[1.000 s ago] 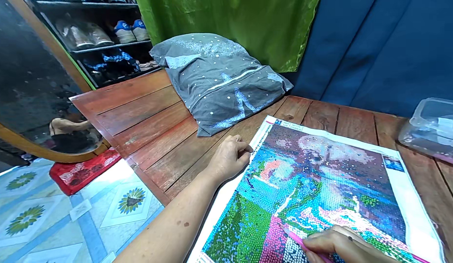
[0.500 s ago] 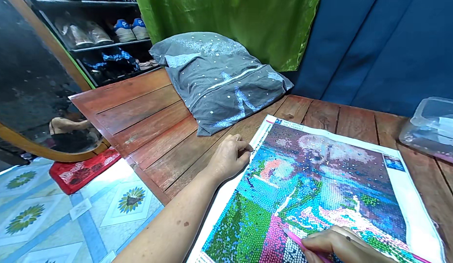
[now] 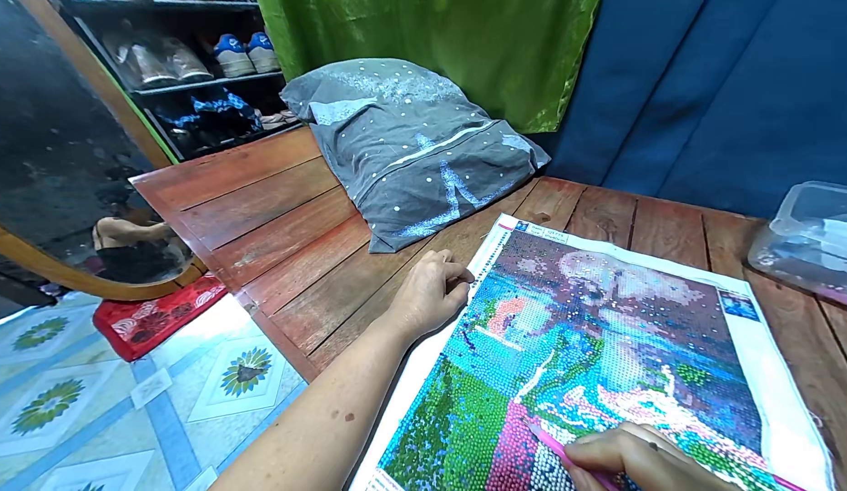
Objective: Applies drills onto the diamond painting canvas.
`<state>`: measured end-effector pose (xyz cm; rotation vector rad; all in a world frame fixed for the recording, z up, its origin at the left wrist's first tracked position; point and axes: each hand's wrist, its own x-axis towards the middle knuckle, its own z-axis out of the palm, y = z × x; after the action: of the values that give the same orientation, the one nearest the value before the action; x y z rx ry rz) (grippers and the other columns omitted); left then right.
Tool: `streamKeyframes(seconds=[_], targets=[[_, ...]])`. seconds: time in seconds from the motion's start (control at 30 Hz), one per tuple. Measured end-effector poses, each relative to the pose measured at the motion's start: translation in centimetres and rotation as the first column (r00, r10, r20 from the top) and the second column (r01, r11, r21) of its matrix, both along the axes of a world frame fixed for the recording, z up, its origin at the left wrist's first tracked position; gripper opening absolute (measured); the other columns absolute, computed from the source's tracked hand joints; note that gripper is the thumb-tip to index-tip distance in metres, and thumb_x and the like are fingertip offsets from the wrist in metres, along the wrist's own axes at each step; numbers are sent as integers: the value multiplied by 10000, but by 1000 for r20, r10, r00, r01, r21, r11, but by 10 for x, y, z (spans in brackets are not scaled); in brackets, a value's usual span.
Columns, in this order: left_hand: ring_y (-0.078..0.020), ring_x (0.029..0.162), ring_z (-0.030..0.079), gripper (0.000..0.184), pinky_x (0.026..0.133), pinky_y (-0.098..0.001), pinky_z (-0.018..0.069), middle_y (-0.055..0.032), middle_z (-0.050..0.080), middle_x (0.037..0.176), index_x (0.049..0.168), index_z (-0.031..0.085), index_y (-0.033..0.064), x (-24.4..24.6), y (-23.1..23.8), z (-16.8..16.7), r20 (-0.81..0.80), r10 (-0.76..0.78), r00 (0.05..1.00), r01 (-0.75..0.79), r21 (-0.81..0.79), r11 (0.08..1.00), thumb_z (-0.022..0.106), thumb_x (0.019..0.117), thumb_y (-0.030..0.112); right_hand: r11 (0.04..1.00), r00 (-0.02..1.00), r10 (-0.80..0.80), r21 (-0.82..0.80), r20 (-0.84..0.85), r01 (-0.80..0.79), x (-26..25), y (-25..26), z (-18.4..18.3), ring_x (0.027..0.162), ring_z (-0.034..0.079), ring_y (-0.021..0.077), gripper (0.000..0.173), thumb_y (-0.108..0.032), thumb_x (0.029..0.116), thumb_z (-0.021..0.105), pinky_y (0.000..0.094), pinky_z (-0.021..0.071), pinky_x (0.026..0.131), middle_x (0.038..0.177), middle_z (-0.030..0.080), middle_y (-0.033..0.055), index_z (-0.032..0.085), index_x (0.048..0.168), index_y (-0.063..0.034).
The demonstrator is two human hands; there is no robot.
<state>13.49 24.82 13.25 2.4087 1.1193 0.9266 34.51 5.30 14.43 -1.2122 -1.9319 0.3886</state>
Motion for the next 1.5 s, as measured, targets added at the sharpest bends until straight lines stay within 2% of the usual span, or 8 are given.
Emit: streamKeyframes(seconds=[0.4, 1.03, 1.5], targets=[[-261, 910, 623, 155, 813, -405, 499, -135, 662, 913, 974, 778, 4, 0, -1, 2, -15, 2, 1000, -2, -4, 1000, 633, 933, 41, 1000, 1000, 12, -2, -17, -12, 0, 1, -2, 743, 623, 229, 159, -90, 952, 620, 324, 455, 756, 763, 700, 163, 713, 899, 27], [-286, 951, 633, 156, 845, -436, 507, -155, 681, 963, 983, 774, -5, 0, -1, 3, -5, 2, 1000, -2, -27, 1000, 631, 937, 37, 999, 997, 34, -13, -68, -35, 1, 2, -3, 751, 627, 209, 158, -92, 961, 622, 313, 463, 761, 773, 699, 163, 709, 913, 31], [-270, 911, 620, 148, 816, -417, 496, -140, 661, 916, 973, 776, 0, 0, -1, 3, 2, -3, 1000, 3, -14, 1000, 639, 928, 32, 998, 997, 46, -30, -54, -48, 0, 4, -2, 737, 624, 211, 154, -80, 957, 626, 323, 455, 749, 781, 707, 167, 715, 910, 37]])
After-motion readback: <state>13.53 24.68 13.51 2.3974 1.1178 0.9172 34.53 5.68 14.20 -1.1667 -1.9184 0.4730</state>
